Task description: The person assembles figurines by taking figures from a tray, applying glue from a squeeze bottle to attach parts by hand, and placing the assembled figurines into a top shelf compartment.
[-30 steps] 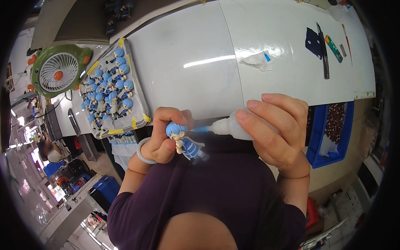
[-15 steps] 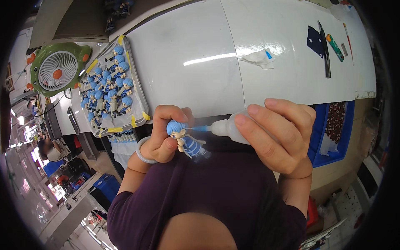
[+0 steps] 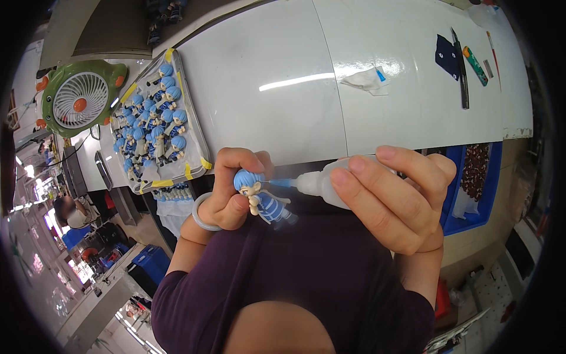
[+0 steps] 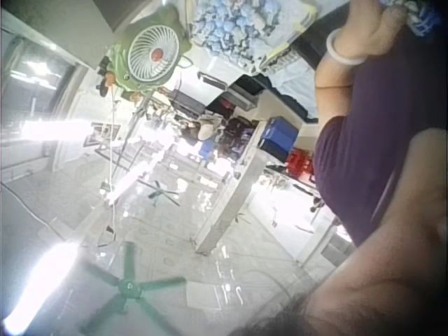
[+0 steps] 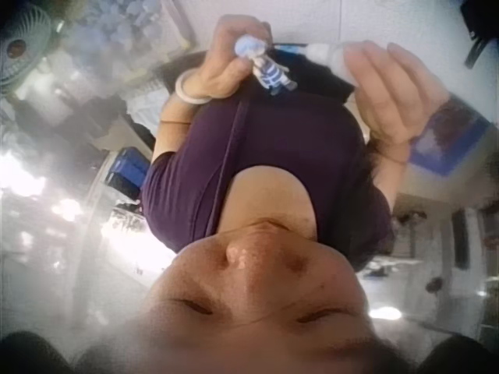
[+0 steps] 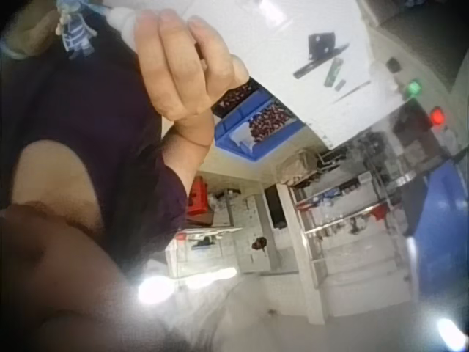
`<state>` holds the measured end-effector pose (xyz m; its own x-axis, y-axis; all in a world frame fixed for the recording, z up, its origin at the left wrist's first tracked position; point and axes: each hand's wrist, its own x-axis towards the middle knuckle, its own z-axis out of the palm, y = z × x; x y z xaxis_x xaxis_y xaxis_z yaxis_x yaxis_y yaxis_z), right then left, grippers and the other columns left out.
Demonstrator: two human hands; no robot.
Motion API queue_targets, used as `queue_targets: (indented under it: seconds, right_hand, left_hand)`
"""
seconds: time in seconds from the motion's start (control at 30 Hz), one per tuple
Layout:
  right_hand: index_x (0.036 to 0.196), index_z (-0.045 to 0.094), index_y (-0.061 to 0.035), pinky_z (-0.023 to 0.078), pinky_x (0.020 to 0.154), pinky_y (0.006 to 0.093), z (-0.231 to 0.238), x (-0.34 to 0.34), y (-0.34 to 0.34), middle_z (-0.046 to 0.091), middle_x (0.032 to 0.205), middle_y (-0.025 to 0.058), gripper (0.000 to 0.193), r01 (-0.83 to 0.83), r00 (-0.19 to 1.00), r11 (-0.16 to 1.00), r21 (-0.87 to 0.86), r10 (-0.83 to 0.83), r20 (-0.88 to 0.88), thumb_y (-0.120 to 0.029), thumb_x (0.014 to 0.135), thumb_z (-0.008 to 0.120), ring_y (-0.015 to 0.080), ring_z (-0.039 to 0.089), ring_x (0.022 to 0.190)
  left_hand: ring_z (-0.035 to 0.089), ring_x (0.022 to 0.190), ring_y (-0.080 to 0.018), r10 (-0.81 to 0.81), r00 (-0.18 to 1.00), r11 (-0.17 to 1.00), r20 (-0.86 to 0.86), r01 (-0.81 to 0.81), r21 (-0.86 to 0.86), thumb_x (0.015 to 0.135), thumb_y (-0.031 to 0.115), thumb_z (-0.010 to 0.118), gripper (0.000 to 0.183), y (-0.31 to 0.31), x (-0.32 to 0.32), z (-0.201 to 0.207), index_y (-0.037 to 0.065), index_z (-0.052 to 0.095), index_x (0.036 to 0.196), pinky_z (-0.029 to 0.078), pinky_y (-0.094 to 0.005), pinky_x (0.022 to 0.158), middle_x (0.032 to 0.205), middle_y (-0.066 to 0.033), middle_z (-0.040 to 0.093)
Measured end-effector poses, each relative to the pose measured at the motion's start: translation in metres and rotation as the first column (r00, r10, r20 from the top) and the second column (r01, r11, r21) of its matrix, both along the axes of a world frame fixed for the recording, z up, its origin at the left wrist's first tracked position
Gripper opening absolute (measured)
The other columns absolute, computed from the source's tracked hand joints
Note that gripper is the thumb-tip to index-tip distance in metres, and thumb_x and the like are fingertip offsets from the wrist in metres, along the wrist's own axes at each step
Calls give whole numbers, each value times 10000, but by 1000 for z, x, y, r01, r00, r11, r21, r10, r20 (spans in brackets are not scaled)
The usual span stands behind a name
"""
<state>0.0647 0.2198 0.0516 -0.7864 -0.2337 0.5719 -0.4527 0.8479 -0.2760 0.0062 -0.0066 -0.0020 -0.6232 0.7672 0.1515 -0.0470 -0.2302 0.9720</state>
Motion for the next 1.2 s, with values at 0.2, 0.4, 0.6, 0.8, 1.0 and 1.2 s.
queue_targets:
  seconds: [0.2, 0.4, 0.6, 0.8, 1.0, 1.2]
  right_hand:
    - [874, 618, -108, 410, 667, 271, -9, -11, 3, 564, 919, 20, 285, 18, 1000, 992, -128, -15, 27, -28, 602, 639, 176, 514, 831]
    - [887, 579, -17, 404, 753, 269, -48, -43, 20, 574, 842, 74, 264, 325, 942, 687, -650, -170, 291, 16, 628, 615, 182, 527, 829]
    - [908, 559, -12, 379, 746, 241, -94, -70, 61, 578, 863, 49, 245, 512, 854, 725, -461, -371, 365, -106, 698, 645, 128, 505, 808]
    - [903, 543, -27, 391, 737, 245, -114, -75, 72, 584, 889, 51, 251, 531, 843, 571, -626, -281, 458, -116, 697, 655, 123, 503, 787]
    - [948, 503, -35, 388, 722, 253, -107, -75, 65, 564, 917, 49, 299, 481, 875, 656, -582, -319, 364, -91, 696, 654, 125, 495, 794]
    - [867, 489, -27, 369, 680, 265, -65, -32, 21, 510, 823, 64, 212, 93, 972, 653, -751, -223, -73, -23, 693, 611, 156, 468, 789]
  left_hand:
    - [371, 720, -135, 38, 987, 999, 157, -39, 6, 858, 370, 406, 413, 4, 0, 4, 20, 301, 1049, 343, -259, 644, 861, -92, 386]
    - [326, 639, -138, -159, 857, 956, 490, 10, 292, 870, 394, 375, 324, 11, 2, 1, 94, 334, 985, 316, -259, 568, 745, -61, 348]
    - [287, 557, -134, -270, 795, 909, 543, 25, 416, 881, 386, 346, 283, 13, -1, 0, 121, 351, 981, 288, -261, 526, 684, -65, 341]
    - [276, 527, -129, -293, 773, 896, 563, 16, 445, 874, 391, 362, 288, 13, -2, 3, 121, 358, 975, 275, -260, 503, 661, -63, 335]
    - [289, 537, -133, -303, 782, 892, 545, 31, 452, 868, 382, 387, 286, 12, -2, 3, 119, 359, 977, 284, -263, 507, 658, -62, 337]
    - [322, 589, -144, -273, 831, 914, 484, 67, 401, 870, 372, 393, 293, 16, 0, 4, 98, 366, 968, 307, -269, 541, 702, -63, 356]
